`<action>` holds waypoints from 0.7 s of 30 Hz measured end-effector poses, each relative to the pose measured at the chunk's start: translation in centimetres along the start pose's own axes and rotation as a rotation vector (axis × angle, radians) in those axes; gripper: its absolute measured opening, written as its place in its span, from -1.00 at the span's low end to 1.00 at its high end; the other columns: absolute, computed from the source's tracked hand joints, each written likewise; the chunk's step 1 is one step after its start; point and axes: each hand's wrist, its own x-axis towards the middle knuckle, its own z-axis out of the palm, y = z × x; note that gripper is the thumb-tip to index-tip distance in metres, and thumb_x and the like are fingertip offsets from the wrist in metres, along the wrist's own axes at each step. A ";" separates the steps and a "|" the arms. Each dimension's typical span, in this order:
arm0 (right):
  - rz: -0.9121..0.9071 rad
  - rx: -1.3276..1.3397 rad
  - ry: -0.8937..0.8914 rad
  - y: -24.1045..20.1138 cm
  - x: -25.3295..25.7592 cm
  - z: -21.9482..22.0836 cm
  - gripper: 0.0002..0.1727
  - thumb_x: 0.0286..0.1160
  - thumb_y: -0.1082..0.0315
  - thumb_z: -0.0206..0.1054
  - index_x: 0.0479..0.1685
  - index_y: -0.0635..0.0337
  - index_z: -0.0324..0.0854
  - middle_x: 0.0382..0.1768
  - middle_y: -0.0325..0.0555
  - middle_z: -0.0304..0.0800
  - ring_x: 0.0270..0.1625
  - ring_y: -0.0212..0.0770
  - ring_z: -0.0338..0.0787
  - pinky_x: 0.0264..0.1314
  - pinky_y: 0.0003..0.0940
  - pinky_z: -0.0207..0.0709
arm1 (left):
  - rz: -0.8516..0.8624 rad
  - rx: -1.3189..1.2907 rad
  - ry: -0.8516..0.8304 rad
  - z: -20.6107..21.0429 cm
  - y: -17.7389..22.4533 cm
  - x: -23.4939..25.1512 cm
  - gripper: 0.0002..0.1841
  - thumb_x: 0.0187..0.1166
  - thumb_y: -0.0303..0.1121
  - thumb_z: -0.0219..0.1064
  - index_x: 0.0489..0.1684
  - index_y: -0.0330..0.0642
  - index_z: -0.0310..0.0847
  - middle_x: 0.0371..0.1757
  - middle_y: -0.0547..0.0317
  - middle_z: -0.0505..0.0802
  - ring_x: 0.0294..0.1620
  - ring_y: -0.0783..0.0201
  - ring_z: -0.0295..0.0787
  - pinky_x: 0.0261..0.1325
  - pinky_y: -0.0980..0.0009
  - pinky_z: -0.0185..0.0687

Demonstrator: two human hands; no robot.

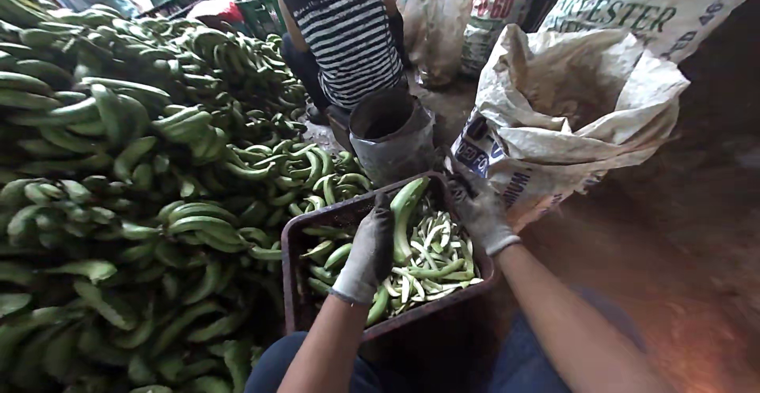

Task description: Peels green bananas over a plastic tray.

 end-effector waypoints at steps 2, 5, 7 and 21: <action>0.029 0.099 -0.027 -0.1 0.0 -1.3 -0.35 0.65 -0.31 0.17 0.61 -0.24 0.52 0.32 -0.09 0.79 0.29 -0.03 0.79 0.36 0.26 0.62 | -0.009 0.001 0.030 -0.3 0.3 0.2 -0.35 0.77 0.30 -0.12 0.31 -0.02 0.66 -0.11 -0.02 0.88 -0.18 0.12 0.85 -0.17 0.11 0.83; -0.088 0.303 -0.103 -2.4 -1.7 -2.0 -0.32 0.54 -0.29 0.31 0.54 -0.11 0.57 0.14 -0.15 0.83 0.07 -0.22 0.83 0.14 0.01 0.75 | 0.044 0.005 0.072 -1.4 0.6 0.7 -0.37 0.78 0.29 -0.13 0.34 0.05 0.64 -0.05 0.04 0.87 -0.13 0.15 0.85 -0.15 0.11 0.83; -0.152 0.258 -0.141 -3.6 -3.1 -1.7 -0.30 0.48 -0.35 0.33 0.47 -0.10 0.61 0.11 -0.17 0.83 0.05 -0.23 0.83 0.15 0.01 0.75 | 0.073 -0.015 0.061 -1.9 0.6 0.8 -0.40 0.81 0.25 -0.15 0.34 0.05 0.63 -0.10 0.05 0.85 -0.19 0.18 0.82 -0.21 0.16 0.81; -0.159 0.021 -0.247 -3.9 -4.0 -1.8 -0.38 0.60 -0.36 0.15 0.50 -0.28 0.62 0.20 -0.16 0.81 0.20 -0.15 0.80 0.31 0.11 0.66 | 0.097 0.015 0.142 -1.8 0.7 1.2 -0.35 0.76 0.32 -0.14 0.25 0.02 0.66 -0.16 0.06 0.85 -0.24 0.18 0.82 -0.25 0.16 0.80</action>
